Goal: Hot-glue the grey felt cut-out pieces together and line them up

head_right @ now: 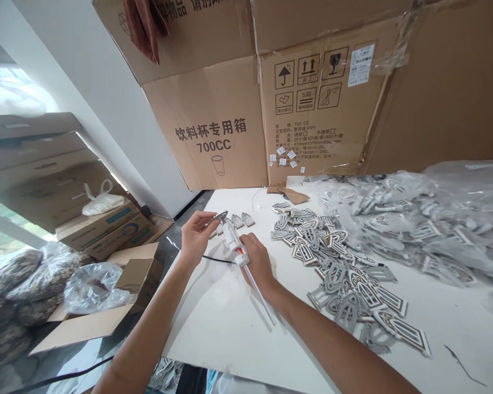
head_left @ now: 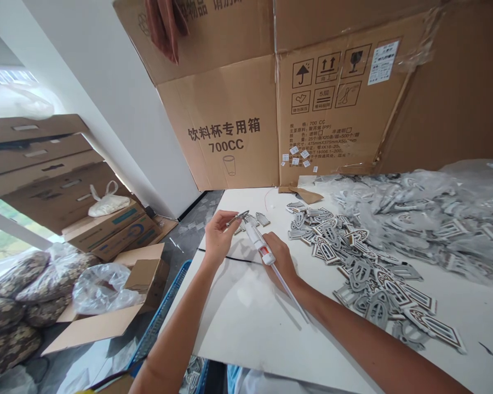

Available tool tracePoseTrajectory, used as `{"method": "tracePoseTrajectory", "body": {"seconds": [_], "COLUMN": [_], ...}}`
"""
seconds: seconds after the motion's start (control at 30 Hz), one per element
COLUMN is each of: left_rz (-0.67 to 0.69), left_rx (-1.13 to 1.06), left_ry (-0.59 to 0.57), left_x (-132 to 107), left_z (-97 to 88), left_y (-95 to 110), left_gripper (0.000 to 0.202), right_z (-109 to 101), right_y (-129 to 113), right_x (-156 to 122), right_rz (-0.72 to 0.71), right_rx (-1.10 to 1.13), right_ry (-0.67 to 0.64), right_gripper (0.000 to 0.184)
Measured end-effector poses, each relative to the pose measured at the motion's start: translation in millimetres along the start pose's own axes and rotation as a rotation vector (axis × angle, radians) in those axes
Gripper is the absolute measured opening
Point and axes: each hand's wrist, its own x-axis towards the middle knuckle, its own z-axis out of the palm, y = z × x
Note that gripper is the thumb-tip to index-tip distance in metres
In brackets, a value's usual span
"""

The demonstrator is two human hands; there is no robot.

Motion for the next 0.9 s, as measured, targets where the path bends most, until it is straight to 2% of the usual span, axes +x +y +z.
{"method": "tracePoseTrajectory", "body": {"seconds": [0.07, 0.2, 0.3, 0.37, 0.47, 0.57, 0.63, 0.73, 0.9], "left_rz": [-0.057, -0.201, -0.193, -0.149, -0.099, -0.118, -0.112, -0.069, 0.029], "left_rx": [-0.053, -0.113, -0.069, -0.008, 0.114, 0.262, 0.336, 0.445, 0.634], "left_ry": [-0.016, -0.012, -0.07, -0.156, -0.265, -0.304, -0.313, -0.333, -0.355], "left_x": [0.8, 1.7, 8.7, 19.8, 43.6, 66.4, 76.8, 82.7, 75.8], "left_z": [-1.8, -4.2, 4.1, 18.6, 52.5, 88.9, 107.3, 122.3, 124.2], "left_y": [-3.0, -11.1, -16.6, -21.0, -32.8, -50.2, -61.5, -72.4, -71.3], "left_gripper": [0.034, 0.051, 0.053, 0.051, 0.047, 0.043, 0.04, 0.037, 0.036], "right_z": [0.4, -1.0, -3.8, -5.3, -6.1, -5.9, -5.8, -5.8, -6.4], "right_y": [1.4, -3.8, -13.5, -18.7, -20.7, -16.9, -12.7, -6.7, -4.5], "right_x": [0.1, -1.5, -4.7, -7.2, -10.1, -10.3, -9.2, -7.7, -7.7], "right_rz": [-0.03, -0.094, -0.132, -0.148, -0.095, 0.033, 0.054, -0.019, -0.034], "right_rx": [0.036, 0.051, 0.068, 0.093, 0.131, 0.187, 0.188, 0.125, 0.109], "right_ry": [-0.004, 0.07, 0.054, 0.038, 0.076, 0.149, 0.189, 0.221, 0.208], "right_gripper": [0.015, 0.018, 0.021, 0.02, 0.015, 0.018, 0.02, 0.017, 0.017]}}
